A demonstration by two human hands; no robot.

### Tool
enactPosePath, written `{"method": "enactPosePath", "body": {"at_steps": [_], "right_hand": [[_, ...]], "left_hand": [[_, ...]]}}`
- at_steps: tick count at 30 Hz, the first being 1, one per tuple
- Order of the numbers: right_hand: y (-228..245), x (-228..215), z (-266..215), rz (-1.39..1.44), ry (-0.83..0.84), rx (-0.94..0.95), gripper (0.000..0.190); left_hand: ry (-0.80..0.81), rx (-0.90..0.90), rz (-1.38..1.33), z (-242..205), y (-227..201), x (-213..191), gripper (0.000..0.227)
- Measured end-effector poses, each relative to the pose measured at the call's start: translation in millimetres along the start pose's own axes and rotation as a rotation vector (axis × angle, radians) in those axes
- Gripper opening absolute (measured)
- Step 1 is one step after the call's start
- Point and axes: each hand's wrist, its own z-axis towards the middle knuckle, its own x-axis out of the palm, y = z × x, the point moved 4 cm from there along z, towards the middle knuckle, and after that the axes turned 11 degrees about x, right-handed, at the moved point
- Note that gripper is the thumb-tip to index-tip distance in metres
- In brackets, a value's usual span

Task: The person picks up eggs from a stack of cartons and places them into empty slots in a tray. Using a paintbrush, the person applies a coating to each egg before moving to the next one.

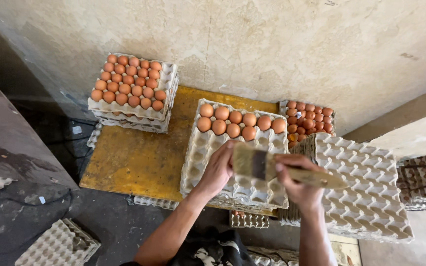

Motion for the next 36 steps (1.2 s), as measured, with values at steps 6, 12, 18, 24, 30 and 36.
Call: {"method": "enactPosePath", "body": {"at_steps": [6, 12, 18, 24, 30, 36], "right_hand": [[-7, -33, 7, 0.015, -0.126, 0.017, 0.016], [11, 10, -4, 0.086, 0.015, -0.024, 0.016], [1, -31, 5, -0.016, -0.110, -0.009, 0.018], [27, 17, -7, 0.088, 0.041, 0.001, 0.017], [8, -34, 7, -0.095, -0.118, 0.012, 0.012], [40, 2, -17, 0.028, 0.001, -0.058, 0.014]], "left_hand": [[-0.003, 0.055, -0.126, 9, 4, -2, 0.029], [-0.003, -0.021, -0.188, 1, 11, 17, 0.047], [-0.073, 0.045, -0.024, 10, 18, -8, 0.046], [-0.091, -0.176, -0.265, 8, 20, 22, 0.058], [-0.193, -0.184, -0.139, 5, 37, -4, 0.049], [-0.218, -0.227, -0.218, -2, 39, 15, 0.035]]}}
